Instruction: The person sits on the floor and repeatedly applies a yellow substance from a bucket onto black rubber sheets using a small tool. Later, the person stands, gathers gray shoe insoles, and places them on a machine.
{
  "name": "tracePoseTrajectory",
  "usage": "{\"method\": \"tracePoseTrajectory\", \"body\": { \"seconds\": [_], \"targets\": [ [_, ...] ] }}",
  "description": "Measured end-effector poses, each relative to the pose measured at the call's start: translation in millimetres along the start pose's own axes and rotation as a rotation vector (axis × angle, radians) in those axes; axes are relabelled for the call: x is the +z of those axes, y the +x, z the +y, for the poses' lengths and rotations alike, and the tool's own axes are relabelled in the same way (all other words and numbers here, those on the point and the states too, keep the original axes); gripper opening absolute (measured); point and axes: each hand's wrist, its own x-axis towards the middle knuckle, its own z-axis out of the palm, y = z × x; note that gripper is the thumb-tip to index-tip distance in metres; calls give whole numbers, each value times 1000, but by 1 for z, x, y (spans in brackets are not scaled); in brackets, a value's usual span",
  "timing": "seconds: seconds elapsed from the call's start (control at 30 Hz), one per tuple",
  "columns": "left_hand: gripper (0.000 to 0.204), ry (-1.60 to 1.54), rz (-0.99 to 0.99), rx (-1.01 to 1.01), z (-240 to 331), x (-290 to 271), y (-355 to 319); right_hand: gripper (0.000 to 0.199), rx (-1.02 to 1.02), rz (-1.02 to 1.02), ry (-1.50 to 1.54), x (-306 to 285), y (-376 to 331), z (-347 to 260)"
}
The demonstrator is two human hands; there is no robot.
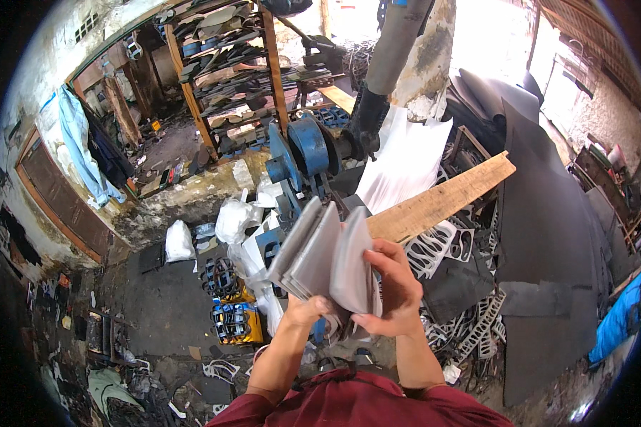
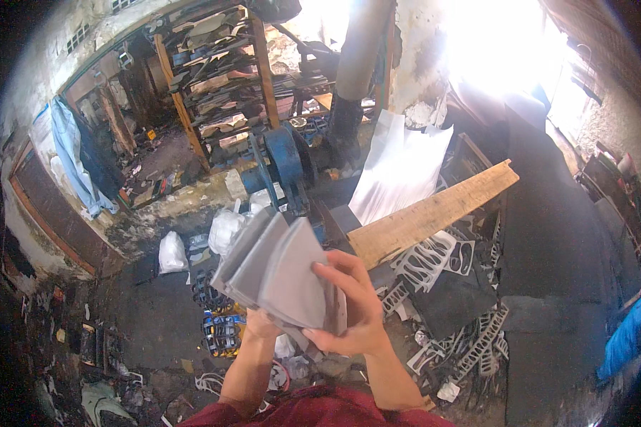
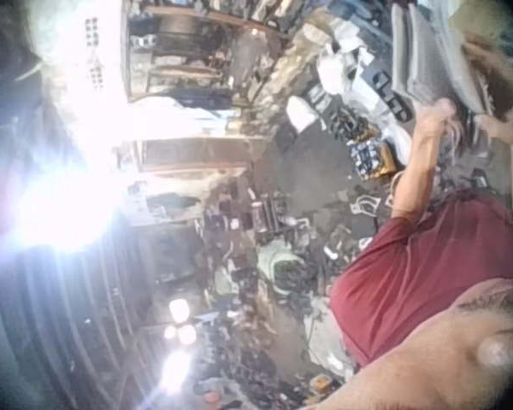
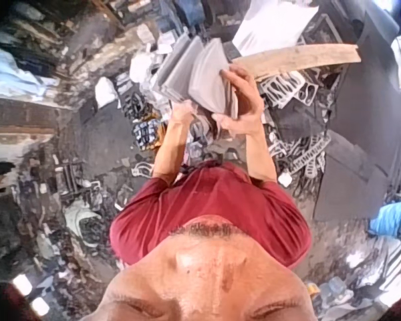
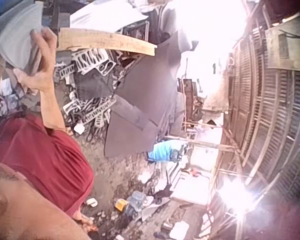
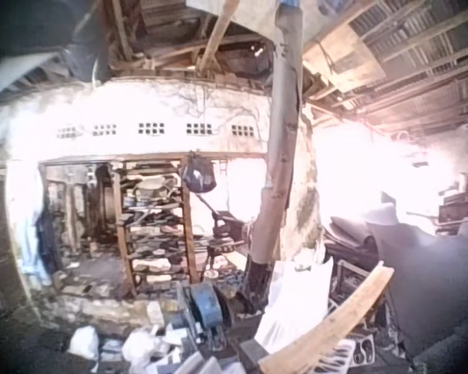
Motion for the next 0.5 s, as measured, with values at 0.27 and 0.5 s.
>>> {"method": "tracePoseTrajectory", "body": {
  "seconds": [0.27,0.5],
  "targets": [
    [115,-46,-3,-28,2,6,-2,87,-36,-49,-92,-1,7,-9],
    [134,67,-199,143,1,24,17,91,-16,-52,-113,0,0,2]
  ]
}}
